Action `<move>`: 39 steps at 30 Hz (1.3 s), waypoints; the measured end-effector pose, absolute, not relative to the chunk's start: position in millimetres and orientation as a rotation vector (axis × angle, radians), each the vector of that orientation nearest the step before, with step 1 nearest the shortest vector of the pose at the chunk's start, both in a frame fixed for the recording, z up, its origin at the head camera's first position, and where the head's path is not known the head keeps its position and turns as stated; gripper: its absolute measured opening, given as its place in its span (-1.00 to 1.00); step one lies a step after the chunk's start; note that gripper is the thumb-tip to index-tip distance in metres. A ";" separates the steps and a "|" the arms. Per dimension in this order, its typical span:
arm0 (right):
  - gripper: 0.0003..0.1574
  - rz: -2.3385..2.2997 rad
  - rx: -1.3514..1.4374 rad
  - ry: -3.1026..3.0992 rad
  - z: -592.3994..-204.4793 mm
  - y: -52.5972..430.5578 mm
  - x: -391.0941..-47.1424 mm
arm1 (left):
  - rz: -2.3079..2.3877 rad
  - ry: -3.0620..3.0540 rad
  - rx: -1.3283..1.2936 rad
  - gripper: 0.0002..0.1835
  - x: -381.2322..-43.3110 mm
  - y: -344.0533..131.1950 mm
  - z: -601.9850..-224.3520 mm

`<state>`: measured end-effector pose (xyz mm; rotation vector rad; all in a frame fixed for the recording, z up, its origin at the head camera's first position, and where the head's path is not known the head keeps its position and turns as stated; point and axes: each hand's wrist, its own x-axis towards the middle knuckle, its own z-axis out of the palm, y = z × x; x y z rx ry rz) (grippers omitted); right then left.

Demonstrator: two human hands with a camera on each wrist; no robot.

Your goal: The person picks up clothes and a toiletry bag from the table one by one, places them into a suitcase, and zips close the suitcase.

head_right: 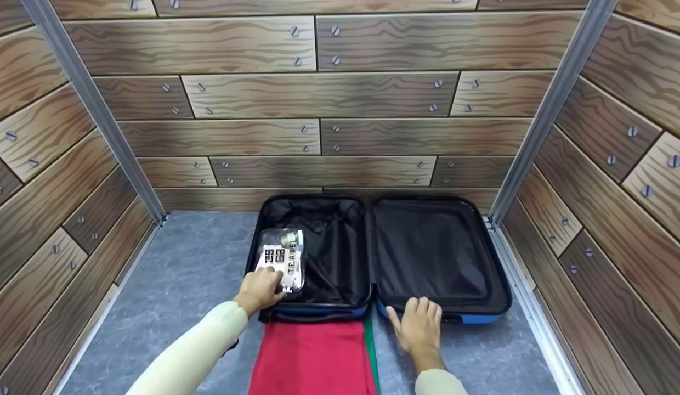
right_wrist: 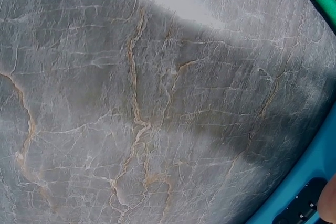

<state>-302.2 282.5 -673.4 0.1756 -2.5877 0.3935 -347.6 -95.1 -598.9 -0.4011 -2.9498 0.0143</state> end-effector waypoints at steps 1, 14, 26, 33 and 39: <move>-0.43 0.387 0.182 -2.571 -675.4 281.1 -299.6 | 0.050 -2.919 -0.402 -0.66 -347.7 -96.7 -604.8; -0.41 0.391 0.192 -2.566 -684.5 271.4 -287.0 | -0.179 -2.824 -0.309 -0.70 -338.3 -106.4 -632.3; -0.37 0.399 0.161 -2.590 -674.4 287.6 -294.2 | 0.078 -2.588 -0.663 -0.29 -292.6 -117.3 -675.7; -0.37 0.416 0.135 -2.692 -672.4 287.9 -297.0 | 0.096 -2.574 -0.664 -0.30 -288.0 -117.0 -672.0; -0.37 0.437 0.163 -2.667 -667.7 283.8 -302.8 | 0.102 -2.675 -0.565 -0.16 -289.8 -111.8 -664.1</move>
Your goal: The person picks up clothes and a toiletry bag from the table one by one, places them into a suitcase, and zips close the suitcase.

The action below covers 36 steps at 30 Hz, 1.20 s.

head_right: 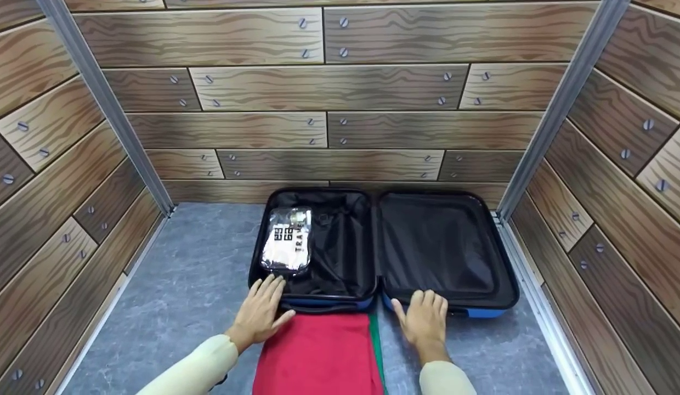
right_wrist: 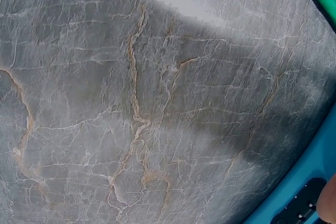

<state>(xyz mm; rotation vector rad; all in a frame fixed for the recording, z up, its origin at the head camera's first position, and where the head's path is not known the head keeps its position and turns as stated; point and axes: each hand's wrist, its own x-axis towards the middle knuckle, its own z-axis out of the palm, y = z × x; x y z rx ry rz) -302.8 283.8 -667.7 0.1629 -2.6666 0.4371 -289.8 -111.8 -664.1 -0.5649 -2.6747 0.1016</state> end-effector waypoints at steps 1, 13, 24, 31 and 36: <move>-0.38 0.437 0.168 -2.661 -666.5 283.4 -304.3 | 0.103 -2.685 -0.558 -0.14 -290.6 -111.3 -663.4; -0.49 0.487 0.209 -2.559 -659.7 256.6 -311.2 | -0.014 -2.513 -0.418 -0.30 -276.4 -103.1 -661.3; -0.56 0.377 0.293 -2.465 -706.6 165.2 -273.9 | -0.175 -2.391 -0.266 -0.66 -253.8 -63.7 -711.7; -0.40 0.364 0.238 -2.526 -737.9 157.4 -253.0 | -0.201 -2.515 -0.075 -0.54 -234.3 -47.3 -741.1; -0.41 0.310 0.266 -2.533 -736.5 160.5 -258.8 | -0.153 -2.605 -0.040 -0.50 -237.5 -47.9 -741.0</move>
